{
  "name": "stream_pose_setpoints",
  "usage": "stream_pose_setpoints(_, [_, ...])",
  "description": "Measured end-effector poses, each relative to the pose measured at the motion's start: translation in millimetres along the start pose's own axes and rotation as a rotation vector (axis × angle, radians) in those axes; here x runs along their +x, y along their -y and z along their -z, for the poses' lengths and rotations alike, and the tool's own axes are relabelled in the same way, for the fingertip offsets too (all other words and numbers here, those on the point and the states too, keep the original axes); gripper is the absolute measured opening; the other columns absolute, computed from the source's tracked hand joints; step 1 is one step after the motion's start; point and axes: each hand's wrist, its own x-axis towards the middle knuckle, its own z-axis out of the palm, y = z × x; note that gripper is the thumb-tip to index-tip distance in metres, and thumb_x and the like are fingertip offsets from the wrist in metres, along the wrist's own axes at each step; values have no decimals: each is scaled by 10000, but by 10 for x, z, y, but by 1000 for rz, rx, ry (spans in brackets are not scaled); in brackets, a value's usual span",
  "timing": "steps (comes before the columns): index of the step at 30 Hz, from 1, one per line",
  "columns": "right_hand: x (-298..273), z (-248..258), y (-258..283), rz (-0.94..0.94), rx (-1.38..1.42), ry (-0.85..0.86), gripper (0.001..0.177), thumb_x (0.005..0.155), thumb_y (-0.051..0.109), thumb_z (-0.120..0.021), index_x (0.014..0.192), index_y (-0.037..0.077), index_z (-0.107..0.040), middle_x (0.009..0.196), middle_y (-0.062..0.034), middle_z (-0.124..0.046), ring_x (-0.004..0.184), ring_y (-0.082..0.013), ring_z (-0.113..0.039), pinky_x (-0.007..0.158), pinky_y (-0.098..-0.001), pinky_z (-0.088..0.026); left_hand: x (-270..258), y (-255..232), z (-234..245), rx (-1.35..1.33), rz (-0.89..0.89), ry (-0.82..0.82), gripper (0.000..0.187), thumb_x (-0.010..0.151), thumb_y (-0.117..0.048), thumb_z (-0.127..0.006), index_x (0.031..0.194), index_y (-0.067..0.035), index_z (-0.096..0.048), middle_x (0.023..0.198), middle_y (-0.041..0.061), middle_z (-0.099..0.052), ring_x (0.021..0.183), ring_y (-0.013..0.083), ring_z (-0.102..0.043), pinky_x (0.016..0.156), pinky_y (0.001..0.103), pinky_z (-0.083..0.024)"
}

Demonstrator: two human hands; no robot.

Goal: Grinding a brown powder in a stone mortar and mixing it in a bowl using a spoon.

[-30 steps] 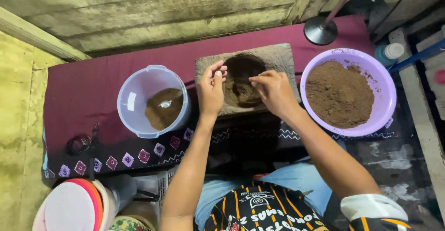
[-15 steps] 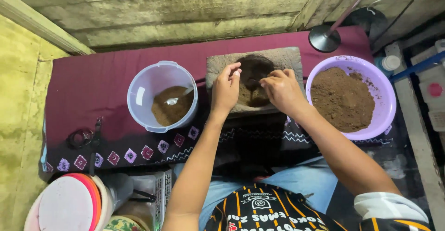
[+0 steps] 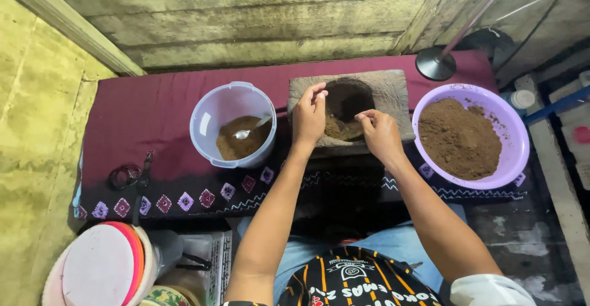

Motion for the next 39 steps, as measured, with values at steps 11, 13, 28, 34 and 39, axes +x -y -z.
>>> stream_pose_setpoints(11, [-133,204,193,-83,278,-37,205,990,150,-612,1001,65,-798,867,-171,-773,896,-287,-762,828,-396,-582,-68,-106,26,58,69,-22,306,1015,-224,-505,1241,-143,-695,1116,100,-770,1085,301,-723,934,418,-589])
stream_pose_setpoints(13, [-141,258,158,-84,380,-38,219,988,117,-588,998,30,-790,857,-179,-775,859,-254,-770,842,-371,-586,-77,-131,50,66,88,-18,311,1017,-247,-499,1243,-162,-695,1121,76,-772,1089,286,-723,940,416,-586])
stream_pose_setpoints(28, [164,335,-313,-170,768,-117,205,1010,107,-614,1090,-16,-758,923,-125,-746,902,-201,-751,860,-305,-594,291,674,-439,-272,569,164,609,1014,-533,-437,1314,-57,-672,1239,211,-702,937,304,-747,783,388,-627])
stream_pose_setpoints(34, [222,345,-396,-179,812,-137,202,1004,121,-638,1087,-9,-769,868,-137,-750,872,-204,-762,842,-286,-607,297,606,-506,-581,695,232,689,1050,-519,-383,1405,46,-553,1282,356,-533,1076,409,-638,923,514,-608])
stream_pose_setpoints(39, [228,438,-524,-181,825,-173,194,1000,110,-642,1091,-14,-761,886,-157,-758,879,-218,-769,860,-286,-600,500,1076,-731,-603,707,273,680,1066,-505,-362,1415,52,-537,1249,345,-499,1066,395,-604,948,520,-608])
